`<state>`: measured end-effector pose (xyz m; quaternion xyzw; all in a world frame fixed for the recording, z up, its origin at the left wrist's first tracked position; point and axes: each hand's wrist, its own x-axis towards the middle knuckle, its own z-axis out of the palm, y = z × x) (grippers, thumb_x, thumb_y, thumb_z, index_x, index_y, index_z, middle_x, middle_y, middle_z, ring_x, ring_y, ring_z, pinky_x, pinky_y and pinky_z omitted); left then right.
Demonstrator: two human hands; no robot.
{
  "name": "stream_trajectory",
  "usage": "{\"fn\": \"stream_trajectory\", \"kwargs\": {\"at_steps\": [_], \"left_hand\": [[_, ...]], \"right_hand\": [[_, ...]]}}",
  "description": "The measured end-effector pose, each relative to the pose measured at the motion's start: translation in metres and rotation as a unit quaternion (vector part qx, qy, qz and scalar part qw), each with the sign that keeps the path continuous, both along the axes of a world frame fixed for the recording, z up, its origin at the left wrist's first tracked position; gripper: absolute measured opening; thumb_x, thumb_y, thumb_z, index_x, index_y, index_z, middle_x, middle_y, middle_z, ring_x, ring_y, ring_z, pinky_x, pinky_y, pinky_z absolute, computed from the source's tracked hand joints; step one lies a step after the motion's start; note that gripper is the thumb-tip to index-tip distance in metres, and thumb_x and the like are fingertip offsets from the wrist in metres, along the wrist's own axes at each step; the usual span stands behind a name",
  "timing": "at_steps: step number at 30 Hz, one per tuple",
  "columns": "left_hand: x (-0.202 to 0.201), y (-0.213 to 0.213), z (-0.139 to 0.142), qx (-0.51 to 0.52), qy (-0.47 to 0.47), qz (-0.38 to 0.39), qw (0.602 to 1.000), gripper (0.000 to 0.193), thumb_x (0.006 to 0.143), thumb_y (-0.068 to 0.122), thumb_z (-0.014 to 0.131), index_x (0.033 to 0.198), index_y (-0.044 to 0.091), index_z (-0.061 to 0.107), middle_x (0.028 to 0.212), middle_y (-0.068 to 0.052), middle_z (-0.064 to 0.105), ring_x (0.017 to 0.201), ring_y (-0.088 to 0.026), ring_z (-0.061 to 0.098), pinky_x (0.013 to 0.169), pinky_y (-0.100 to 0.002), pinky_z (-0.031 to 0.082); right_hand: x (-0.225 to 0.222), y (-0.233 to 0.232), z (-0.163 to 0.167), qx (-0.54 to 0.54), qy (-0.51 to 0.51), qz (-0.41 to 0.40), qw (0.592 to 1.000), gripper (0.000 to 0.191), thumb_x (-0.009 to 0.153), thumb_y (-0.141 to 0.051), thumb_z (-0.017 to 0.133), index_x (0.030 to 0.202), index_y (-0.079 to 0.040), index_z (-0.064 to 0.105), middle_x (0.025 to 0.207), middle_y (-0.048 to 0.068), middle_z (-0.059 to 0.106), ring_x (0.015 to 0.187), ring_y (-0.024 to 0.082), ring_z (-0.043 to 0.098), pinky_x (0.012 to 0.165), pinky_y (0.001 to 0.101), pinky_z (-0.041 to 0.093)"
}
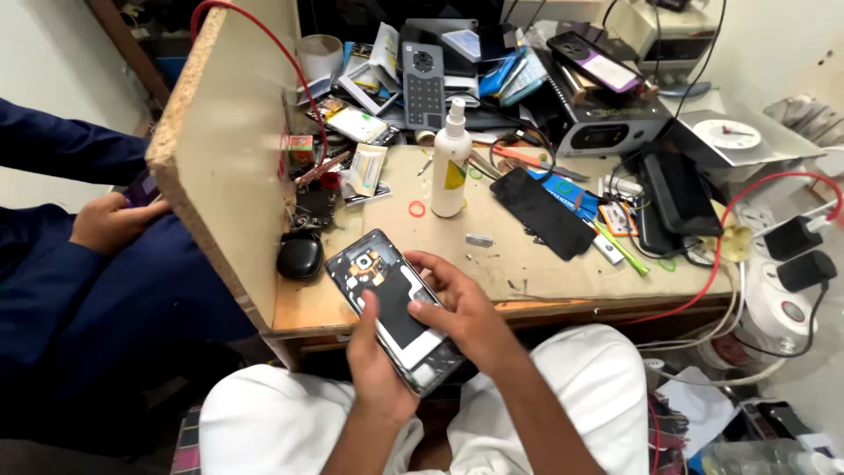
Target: The person pries open the back cover of a smartphone, removes it, and works on the exposed internal components with a small green pry tool, manipulating parts on the phone body at a cluttered repair bench. A second person sits nearby holding a phone.
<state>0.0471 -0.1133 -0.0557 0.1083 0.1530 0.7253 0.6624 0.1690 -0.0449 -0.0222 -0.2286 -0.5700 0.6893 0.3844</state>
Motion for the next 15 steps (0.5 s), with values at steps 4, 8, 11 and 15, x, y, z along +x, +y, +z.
{"fn": "stream_trajectory", "kwargs": {"at_steps": [4,8,11,15], "left_hand": [[-0.015,0.001,-0.001,0.022,-0.007,-0.006,1.000,0.063,0.107,0.043,0.052,0.151,0.000,0.047,0.131,-0.019,0.065,0.110,-0.026,0.067,0.097,-0.041,0.055],[-0.026,-0.008,-0.013,0.066,0.014,-0.006,0.998,0.064,0.104,0.046,0.048,0.145,-0.003,0.046,0.118,-0.021,0.068,0.103,-0.033,0.071,0.093,-0.046,0.058],[-0.030,-0.017,-0.024,0.055,0.029,-0.006,0.998,0.066,0.104,0.047,0.046,0.146,-0.003,0.045,0.118,-0.022,0.067,0.103,-0.033,0.071,0.092,-0.047,0.058],[-0.029,-0.021,-0.033,0.070,0.022,-0.016,0.997,0.069,0.105,0.049,0.045,0.148,-0.005,0.041,0.121,-0.023,0.065,0.104,-0.032,0.070,0.094,-0.046,0.058]], "right_hand": [[0.000,0.007,-0.005,0.122,-0.254,-0.190,0.941,0.049,0.091,-0.025,0.070,0.138,-0.014,0.061,0.095,0.001,0.068,0.062,0.007,0.056,0.058,0.0262,0.051],[0.024,0.048,-0.003,0.202,-0.344,-0.249,0.882,0.026,0.094,-0.026,0.073,0.113,-0.010,0.080,0.069,0.007,0.061,0.059,0.010,0.049,0.056,0.0310,0.043],[0.021,0.059,-0.013,0.278,-0.416,-0.247,0.830,0.029,0.085,-0.025,0.079,0.108,-0.007,0.077,0.061,0.011,0.063,0.054,0.018,0.058,0.055,0.0348,0.047],[0.003,0.056,-0.027,0.322,-0.456,-0.239,0.795,0.027,0.080,-0.027,0.083,0.091,-0.004,0.076,0.071,0.013,0.071,0.064,0.028,0.069,0.060,0.0406,0.052]]}}
